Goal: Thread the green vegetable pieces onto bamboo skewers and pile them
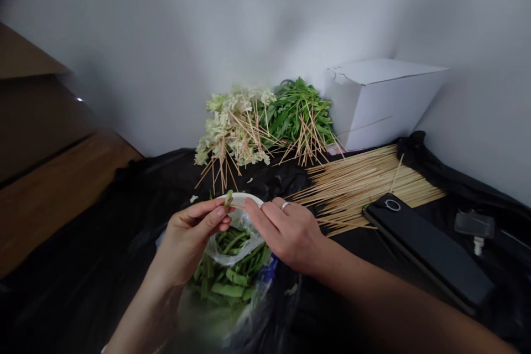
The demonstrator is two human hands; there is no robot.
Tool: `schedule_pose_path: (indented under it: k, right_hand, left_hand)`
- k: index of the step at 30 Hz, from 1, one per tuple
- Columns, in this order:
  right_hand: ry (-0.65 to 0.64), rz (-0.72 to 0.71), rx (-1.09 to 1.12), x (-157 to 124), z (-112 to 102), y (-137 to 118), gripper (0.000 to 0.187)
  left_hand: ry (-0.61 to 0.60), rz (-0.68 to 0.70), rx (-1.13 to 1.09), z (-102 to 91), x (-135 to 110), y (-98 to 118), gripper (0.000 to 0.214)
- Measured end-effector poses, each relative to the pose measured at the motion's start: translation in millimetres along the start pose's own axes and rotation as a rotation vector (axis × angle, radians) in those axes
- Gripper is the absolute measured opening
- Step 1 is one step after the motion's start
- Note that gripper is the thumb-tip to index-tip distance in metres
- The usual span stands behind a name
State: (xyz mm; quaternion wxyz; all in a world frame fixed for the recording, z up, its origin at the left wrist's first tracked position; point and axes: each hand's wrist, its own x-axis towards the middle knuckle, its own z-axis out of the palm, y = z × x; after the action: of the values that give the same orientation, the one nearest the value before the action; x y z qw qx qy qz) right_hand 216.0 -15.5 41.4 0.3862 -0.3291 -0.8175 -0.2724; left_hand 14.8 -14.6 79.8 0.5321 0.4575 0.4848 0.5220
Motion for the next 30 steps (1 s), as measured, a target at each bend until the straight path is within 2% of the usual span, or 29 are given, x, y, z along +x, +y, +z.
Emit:
schedule_pose_path:
  k: [18,25,30]
  right_hand:
    - [-0.013,-0.024,0.063,-1.8,2.4,-6.5,0.037]
    - [-0.014,-0.02,0.002,-1.3,0.5,5.8,0.035]
    - [-0.01,-0.027,0.05,-2.3,1.0,0.7,0.032]
  left_hand:
    - [-0.088,-0.03,0.009,2.9,-2.4,-2.7,0.019]
    - [0.103,0.045,-0.033,-5.1,1.2,17.2,0.026]
    - [0.012,0.013,-0.016,-2.7,-2.4,9.3,0.021]
